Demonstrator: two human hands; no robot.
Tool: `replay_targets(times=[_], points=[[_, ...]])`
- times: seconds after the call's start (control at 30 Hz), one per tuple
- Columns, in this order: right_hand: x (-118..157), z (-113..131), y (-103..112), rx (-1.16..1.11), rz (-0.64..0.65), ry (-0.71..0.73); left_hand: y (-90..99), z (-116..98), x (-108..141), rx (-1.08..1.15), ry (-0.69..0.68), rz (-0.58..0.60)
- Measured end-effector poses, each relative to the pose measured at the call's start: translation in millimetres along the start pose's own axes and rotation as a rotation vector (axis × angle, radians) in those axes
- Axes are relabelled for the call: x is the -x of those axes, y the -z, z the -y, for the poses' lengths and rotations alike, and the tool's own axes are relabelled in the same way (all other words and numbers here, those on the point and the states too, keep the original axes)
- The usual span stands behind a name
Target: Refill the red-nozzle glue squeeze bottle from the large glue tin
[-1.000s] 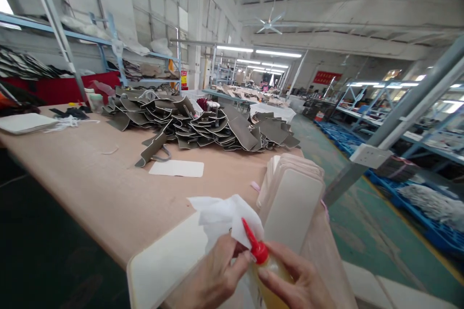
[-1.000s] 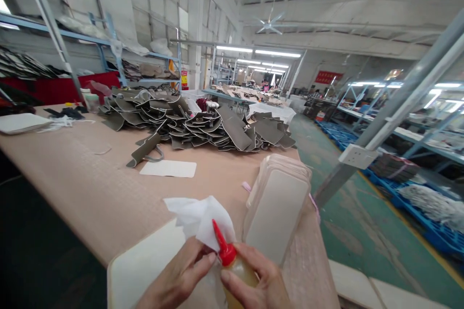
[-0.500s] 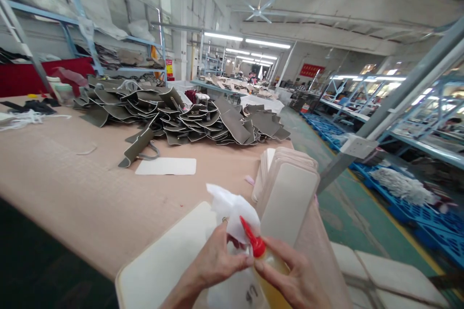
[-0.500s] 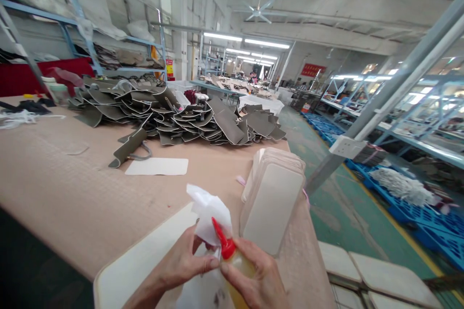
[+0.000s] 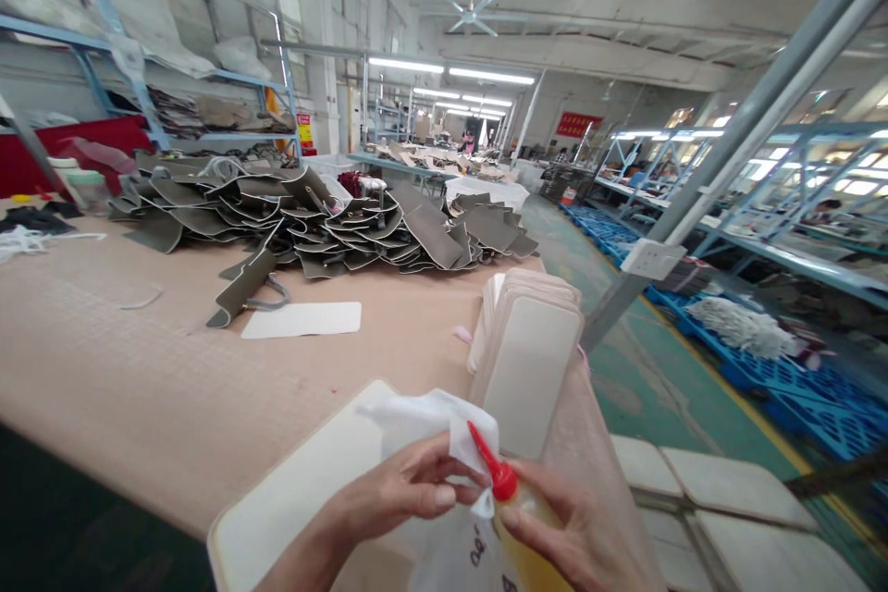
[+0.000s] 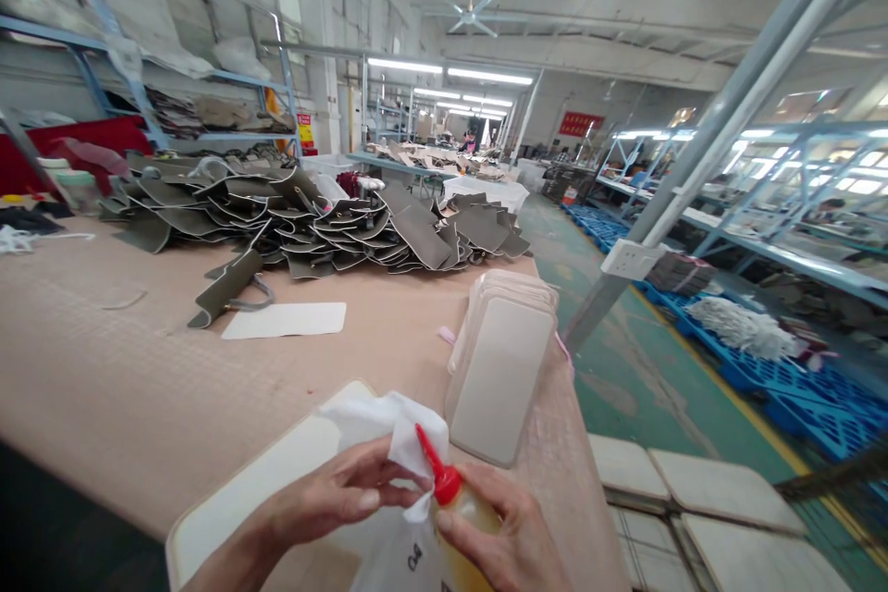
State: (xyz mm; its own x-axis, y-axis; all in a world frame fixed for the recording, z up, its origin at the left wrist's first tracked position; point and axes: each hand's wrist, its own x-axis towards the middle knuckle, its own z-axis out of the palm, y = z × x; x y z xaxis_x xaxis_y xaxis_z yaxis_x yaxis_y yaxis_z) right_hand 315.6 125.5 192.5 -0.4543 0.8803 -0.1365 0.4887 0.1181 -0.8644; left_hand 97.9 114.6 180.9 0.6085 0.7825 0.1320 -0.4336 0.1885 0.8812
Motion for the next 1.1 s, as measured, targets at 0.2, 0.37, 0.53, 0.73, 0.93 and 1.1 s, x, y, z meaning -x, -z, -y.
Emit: replay_targets(times=[0.2,0.37,0.53,0.73,0.93,1.1], points=[[21,-13,5,0.122,-0.138,0.223,-22.4,12,-19,-0.134,-0.03,-0.366],[34,-34,10,0.483,-0.388,0.515,-42.2,18,-31,-0.177,-0.052,-0.507],[44,-42,8,0.76,-0.582,0.697,-58.4,27,-36,-0.313,-0.122,-0.671],[53,-41,-2,0.659,-0.746,0.705,-75.4,21,-34,-0.592,-0.171,-0.734],[60,-42,4,0.525,-0.702,0.667,-89.4,13,-35,-0.82,-0.315,-0.818],[64,-22,15,-0.009,-0.362,0.313,-90.9,18,-34,-0.635,-0.327,-0.752]])
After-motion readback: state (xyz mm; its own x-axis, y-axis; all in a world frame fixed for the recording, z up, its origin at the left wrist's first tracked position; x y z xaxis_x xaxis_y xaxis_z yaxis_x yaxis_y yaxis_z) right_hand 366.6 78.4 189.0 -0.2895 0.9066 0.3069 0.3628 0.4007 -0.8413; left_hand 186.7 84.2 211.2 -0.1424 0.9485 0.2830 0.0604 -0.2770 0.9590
